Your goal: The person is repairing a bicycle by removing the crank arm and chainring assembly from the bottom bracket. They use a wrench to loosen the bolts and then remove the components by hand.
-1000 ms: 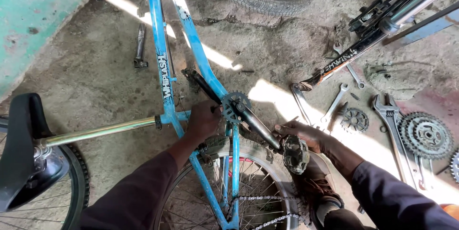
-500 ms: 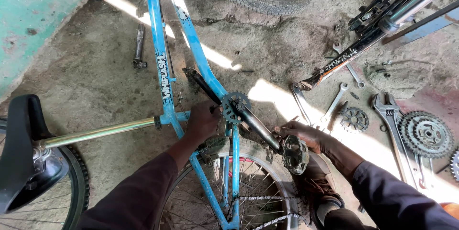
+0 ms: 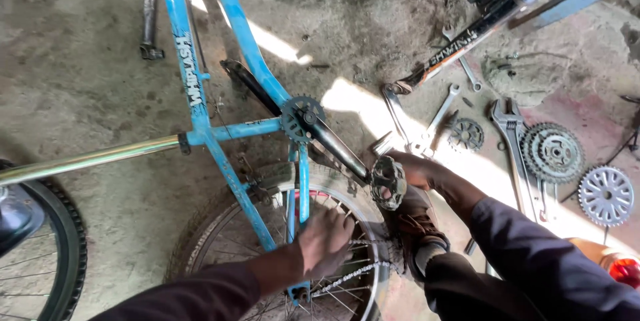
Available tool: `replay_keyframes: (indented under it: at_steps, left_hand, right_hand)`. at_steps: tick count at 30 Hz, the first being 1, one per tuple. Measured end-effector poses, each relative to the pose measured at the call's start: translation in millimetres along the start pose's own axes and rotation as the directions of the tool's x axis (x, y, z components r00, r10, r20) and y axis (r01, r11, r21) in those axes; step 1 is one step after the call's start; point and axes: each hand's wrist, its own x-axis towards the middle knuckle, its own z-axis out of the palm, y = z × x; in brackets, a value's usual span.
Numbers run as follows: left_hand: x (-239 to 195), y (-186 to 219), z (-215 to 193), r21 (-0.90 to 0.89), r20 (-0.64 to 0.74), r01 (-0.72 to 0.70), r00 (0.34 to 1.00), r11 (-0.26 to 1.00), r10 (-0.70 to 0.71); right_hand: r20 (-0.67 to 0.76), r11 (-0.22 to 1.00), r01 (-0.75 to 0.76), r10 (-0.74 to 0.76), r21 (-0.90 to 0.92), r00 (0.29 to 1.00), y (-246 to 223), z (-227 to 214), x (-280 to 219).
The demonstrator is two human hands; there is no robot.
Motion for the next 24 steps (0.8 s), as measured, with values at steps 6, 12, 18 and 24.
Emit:
replay_keyframes:
  at_steps: [6,12,18,24]
  left_hand:
    - [-92,86,88,0.863,0.337,-0.351,0.936,-0.363,-0.102]
    - [-106,163,61,0.755,0.65,-0.651,0.759,0.074,0.046]
    - [-128,223,-3,0.843,0.331,-0.396,0.915,0.364,0.229]
    - [-148,255,18,0.792,0.383,-0.503,0.85,0.345,0.361]
  right_hand:
    - [0.157,0.723,0.035,0.102,-0.69,0.982,36,40,-53]
    - [0.834,-0.597,0.693,0.07,-0.404,0.547,173,74,91]
    - [0.734,0.402,0.705,-0.11,-0.584,0.67,-38,91,-167]
    - [0.574,0.613,0.696,-0.743,0.375,0.344,-121,74,-255]
